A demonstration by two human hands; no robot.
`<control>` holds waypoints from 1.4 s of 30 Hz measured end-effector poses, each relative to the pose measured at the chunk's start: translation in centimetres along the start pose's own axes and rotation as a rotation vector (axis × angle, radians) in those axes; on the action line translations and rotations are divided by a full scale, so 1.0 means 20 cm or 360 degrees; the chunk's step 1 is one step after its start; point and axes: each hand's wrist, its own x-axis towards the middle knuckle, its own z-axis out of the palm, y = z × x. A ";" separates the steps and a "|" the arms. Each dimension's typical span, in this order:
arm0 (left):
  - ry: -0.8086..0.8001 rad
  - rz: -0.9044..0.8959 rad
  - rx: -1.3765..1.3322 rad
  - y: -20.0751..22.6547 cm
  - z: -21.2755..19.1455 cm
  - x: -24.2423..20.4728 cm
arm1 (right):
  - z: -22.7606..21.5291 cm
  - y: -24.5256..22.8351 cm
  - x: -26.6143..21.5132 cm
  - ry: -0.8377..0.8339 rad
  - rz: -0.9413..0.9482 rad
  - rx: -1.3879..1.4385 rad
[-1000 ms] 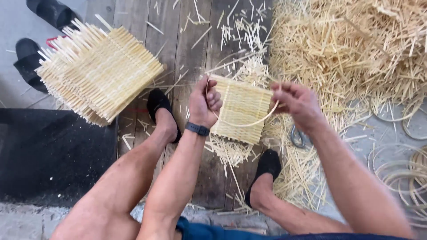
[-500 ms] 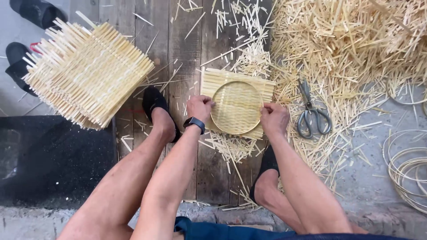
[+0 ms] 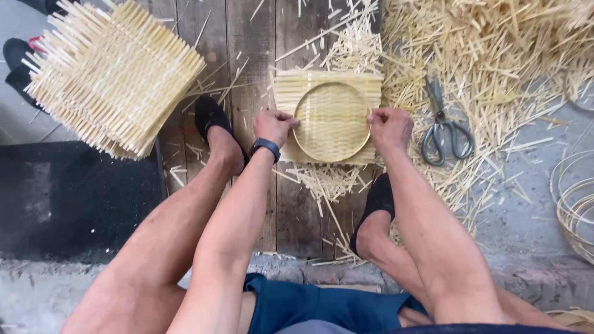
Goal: Weaving bamboo strips into a circular basket or tray using a wooden mold and scissors.
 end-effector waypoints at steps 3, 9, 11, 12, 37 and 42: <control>0.0035 -0.0036 -0.0066 0.02 0.00 -0.02 | -0.01 -0.04 0.04 0.0025 -0.0146 -0.0096; 0.0095 -0.0090 -0.0271 -0.02 0.06 -0.01 | -0.02 -0.03 0.04 -0.0008 -0.0081 0.0020; 0.0196 0.0028 -0.0050 -0.06 0.08 0.01 | 0.00 0.00 0.04 0.0025 -0.0077 -0.0019; 0.0201 0.0025 -0.0062 -0.06 0.08 0.03 | -0.01 -0.01 0.04 0.0024 -0.0087 -0.0027; -0.0212 -0.0088 0.0022 0.13 -0.07 0.12 | -0.03 0.12 0.13 -0.0278 0.0110 0.0157; -0.0016 0.0960 0.0692 0.39 0.04 0.19 | -0.10 -0.24 -0.22 0.0387 -0.0739 -0.0459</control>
